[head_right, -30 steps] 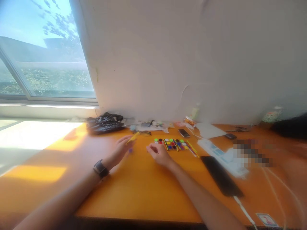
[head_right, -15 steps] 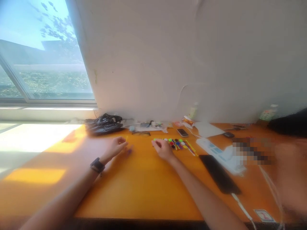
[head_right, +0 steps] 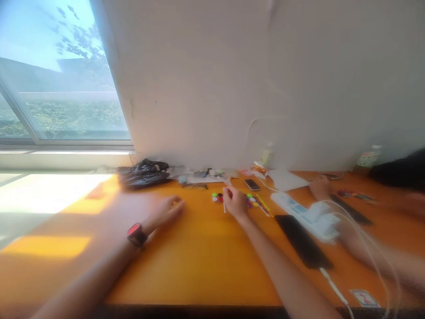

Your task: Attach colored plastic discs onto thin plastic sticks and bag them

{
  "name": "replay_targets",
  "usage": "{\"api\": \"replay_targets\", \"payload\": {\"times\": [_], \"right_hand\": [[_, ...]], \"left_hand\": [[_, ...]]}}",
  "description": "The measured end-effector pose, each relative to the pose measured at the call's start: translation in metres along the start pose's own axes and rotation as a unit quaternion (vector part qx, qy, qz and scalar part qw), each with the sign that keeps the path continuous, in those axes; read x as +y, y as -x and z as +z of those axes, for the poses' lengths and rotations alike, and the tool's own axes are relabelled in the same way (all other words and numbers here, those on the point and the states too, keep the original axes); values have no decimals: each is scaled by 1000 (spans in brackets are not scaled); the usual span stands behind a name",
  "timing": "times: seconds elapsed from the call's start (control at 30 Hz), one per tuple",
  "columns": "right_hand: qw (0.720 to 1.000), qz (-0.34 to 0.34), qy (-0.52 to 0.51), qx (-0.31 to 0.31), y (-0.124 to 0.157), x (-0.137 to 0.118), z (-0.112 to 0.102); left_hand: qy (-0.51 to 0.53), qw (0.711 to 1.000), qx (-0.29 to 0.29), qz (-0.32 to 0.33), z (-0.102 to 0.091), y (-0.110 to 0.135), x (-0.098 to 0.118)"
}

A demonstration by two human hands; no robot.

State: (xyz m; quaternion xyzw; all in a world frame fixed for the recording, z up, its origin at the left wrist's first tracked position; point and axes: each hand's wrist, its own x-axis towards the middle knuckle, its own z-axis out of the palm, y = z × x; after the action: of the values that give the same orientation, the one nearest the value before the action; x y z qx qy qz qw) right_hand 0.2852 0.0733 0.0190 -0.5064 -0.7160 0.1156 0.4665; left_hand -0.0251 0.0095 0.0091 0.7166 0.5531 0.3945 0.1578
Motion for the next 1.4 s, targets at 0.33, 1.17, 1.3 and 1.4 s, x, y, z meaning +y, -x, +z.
{"api": "replay_targets", "payload": {"times": [0.33,1.17,1.3,1.4], "right_hand": [[977,-86,172,-95,4,15,6],[948,-20,306,-90,7,-1,0],[963,-45,261,-55,7,1,0],[974,-44,217,-45,7,2,3]], "left_hand": [[43,990,-66,119,21,1,-15],[-93,984,-33,146,18,1,-9],[-91,988,-21,125,17,2,-7],[-87,989,-15,118,17,1,-8]]}}
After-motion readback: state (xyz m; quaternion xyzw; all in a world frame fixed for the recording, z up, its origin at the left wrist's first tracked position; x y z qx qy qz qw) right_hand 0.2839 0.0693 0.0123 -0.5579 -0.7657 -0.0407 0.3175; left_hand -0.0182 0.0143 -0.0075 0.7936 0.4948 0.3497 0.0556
